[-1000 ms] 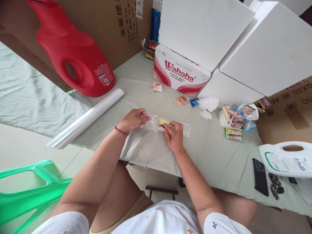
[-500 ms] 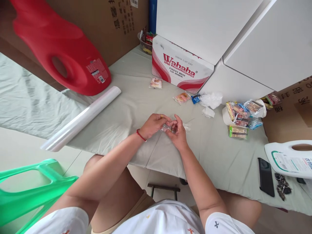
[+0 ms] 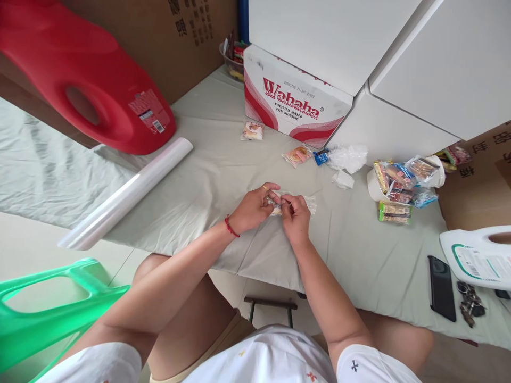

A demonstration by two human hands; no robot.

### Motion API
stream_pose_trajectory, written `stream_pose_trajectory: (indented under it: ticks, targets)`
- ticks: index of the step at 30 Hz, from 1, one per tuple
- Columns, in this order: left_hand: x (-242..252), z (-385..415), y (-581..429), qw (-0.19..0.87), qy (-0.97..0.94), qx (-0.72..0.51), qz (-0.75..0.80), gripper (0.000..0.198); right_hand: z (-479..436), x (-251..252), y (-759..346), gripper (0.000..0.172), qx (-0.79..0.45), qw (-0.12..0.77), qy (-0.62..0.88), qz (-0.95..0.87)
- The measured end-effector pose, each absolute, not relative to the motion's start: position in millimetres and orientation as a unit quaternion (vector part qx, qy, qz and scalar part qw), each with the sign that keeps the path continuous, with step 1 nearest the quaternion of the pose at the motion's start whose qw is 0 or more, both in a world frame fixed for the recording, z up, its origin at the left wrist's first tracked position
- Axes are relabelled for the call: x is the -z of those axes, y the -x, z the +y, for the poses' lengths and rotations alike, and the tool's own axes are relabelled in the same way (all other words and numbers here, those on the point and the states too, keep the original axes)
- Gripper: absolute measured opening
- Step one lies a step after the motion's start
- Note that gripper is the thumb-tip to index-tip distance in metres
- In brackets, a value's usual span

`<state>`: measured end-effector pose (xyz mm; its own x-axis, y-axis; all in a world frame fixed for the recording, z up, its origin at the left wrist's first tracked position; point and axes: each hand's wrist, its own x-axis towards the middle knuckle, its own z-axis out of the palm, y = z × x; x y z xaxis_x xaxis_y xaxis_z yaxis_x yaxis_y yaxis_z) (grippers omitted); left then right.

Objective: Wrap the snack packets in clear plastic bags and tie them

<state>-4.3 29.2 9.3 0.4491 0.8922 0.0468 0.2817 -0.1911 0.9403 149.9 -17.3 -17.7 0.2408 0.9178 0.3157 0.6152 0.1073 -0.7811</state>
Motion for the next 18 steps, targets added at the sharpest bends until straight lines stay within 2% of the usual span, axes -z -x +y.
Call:
stream_pose_trajectory:
  ticks: [3, 6, 10, 14, 18]
  targets:
    - [-10, 27, 7, 0.472, -0.679, -0.361, 0.432, 0.046, -16, 17, -153, 0.023, -0.183, 0.452, 0.642, -0.592]
    - [-14, 27, 13, 0.378, -0.707, -0.392, 0.451, 0.035, -16, 18, -154, 0.024, -0.195, 0.453, 0.637, -0.592]
    - [-13, 31, 13, 0.274, -0.802, -0.320, 0.423, 0.026, -17, 18, -152, 0.025, -0.186, 0.451, 0.635, -0.599]
    - [-4, 34, 8, 0.296, -0.829, -0.248, 0.404, 0.030, -19, 10, -163, 0.024, -0.105, 0.481, 0.643, -0.586]
    - [1, 34, 6, 0.319, -0.817, -0.242, 0.415, 0.029, -22, 3, -201, 0.031, 0.002, 0.488, 0.702, -0.519]
